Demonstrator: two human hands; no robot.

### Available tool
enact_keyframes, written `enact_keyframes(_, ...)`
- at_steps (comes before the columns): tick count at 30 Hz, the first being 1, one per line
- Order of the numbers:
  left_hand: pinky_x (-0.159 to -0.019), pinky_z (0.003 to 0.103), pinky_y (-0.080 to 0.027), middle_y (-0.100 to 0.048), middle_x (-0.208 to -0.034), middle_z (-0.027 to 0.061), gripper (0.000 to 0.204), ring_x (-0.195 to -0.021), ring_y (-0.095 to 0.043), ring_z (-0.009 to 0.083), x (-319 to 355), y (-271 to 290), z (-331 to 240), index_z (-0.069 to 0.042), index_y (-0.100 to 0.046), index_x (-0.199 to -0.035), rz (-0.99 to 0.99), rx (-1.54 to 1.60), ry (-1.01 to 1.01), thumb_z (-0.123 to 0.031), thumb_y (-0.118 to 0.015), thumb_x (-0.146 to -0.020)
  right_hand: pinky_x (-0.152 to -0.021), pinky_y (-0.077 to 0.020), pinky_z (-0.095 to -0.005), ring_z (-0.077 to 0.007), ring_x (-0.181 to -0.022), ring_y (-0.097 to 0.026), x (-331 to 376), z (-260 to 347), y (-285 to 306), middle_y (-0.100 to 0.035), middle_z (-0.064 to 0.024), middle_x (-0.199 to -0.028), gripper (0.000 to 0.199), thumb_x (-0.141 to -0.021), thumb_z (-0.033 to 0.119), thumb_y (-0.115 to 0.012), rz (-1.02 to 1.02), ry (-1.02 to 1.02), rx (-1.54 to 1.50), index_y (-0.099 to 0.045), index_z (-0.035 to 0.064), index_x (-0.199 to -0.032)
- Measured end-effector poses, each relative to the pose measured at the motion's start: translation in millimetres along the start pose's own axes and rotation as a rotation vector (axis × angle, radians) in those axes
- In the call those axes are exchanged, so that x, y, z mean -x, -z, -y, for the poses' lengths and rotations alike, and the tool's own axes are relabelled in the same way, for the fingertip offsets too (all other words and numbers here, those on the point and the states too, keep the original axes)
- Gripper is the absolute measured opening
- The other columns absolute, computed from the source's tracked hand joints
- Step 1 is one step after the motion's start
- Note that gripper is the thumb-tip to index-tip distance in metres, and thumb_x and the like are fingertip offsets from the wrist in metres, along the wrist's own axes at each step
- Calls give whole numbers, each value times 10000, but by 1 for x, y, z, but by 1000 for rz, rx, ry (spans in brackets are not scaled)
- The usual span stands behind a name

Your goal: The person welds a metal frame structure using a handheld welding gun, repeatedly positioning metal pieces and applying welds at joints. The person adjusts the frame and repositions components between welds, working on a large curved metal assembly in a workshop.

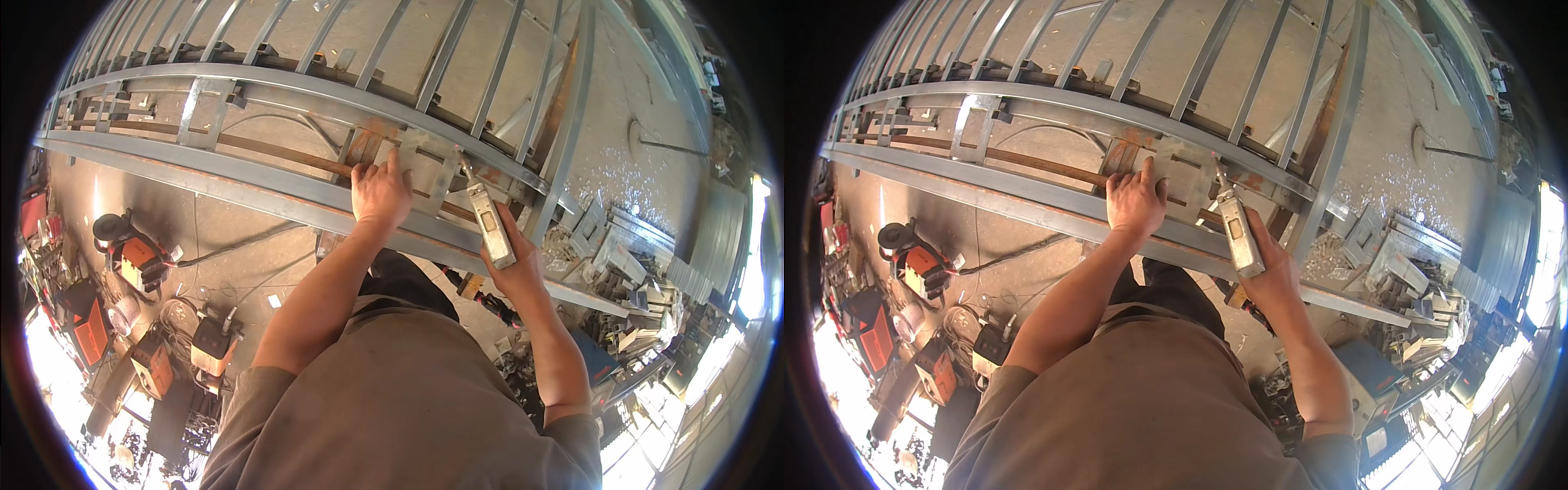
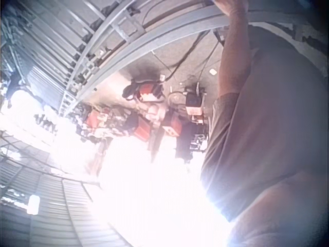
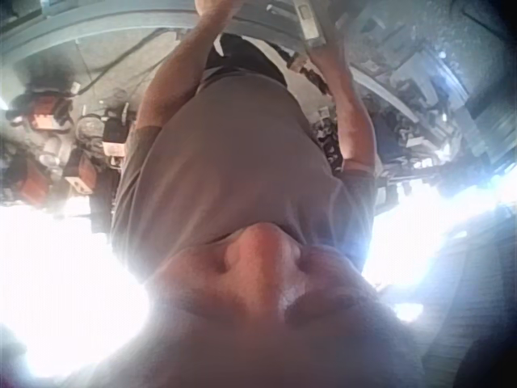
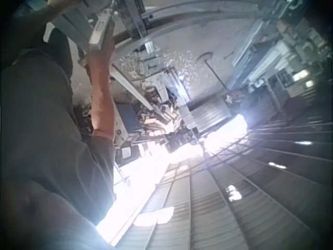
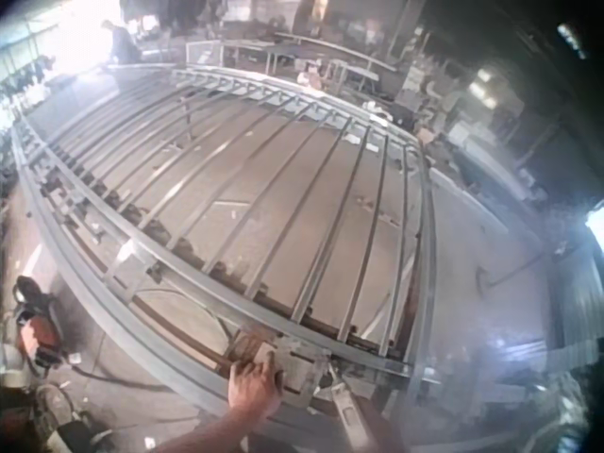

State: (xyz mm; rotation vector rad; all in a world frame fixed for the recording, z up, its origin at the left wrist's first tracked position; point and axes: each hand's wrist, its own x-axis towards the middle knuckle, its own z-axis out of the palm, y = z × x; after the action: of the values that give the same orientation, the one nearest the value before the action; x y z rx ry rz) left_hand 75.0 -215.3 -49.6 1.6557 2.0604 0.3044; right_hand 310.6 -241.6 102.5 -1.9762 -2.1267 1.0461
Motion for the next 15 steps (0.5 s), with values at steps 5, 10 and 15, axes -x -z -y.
enact_keyframes(5, -1153, 501, -321, -759, -1082, 145, 545, -1143, -663, 320, -1, 3, 0, -39, -491, -1463, 12, 1, -3, -368, -532, -1031, -860, -578, -465, -405, -1092, -710, -6, -1, -8, -735, -164, -1189, 788, -885, 191, -750, -8, -11, 74, -406, 303, -1586)
enact_keyframes(10, -1150, 506, -327, -759, -1081, 143, 548, -1136, -666, 320, 0, 4, 0, -36, -495, -1460, 26, 9, -2, -368, -536, -1026, -825, -577, -512, -420, -1044, -703, -7, -4, -11, -722, -146, -1182, 789, -886, 265, -727, -46, 66, 118, -369, 347, -1584)
enact_keyframes(15, -1147, 507, -332, -760, -1081, 142, 550, -1127, -670, 322, 0, 3, 0, -38, -496, -1459, 22, -2, -6, -371, -542, -1023, -822, -575, -527, -435, -1020, -706, -6, -2, -8, -724, -163, -1163, 801, -879, 237, -723, -47, 71, 124, -363, 353, -1585)
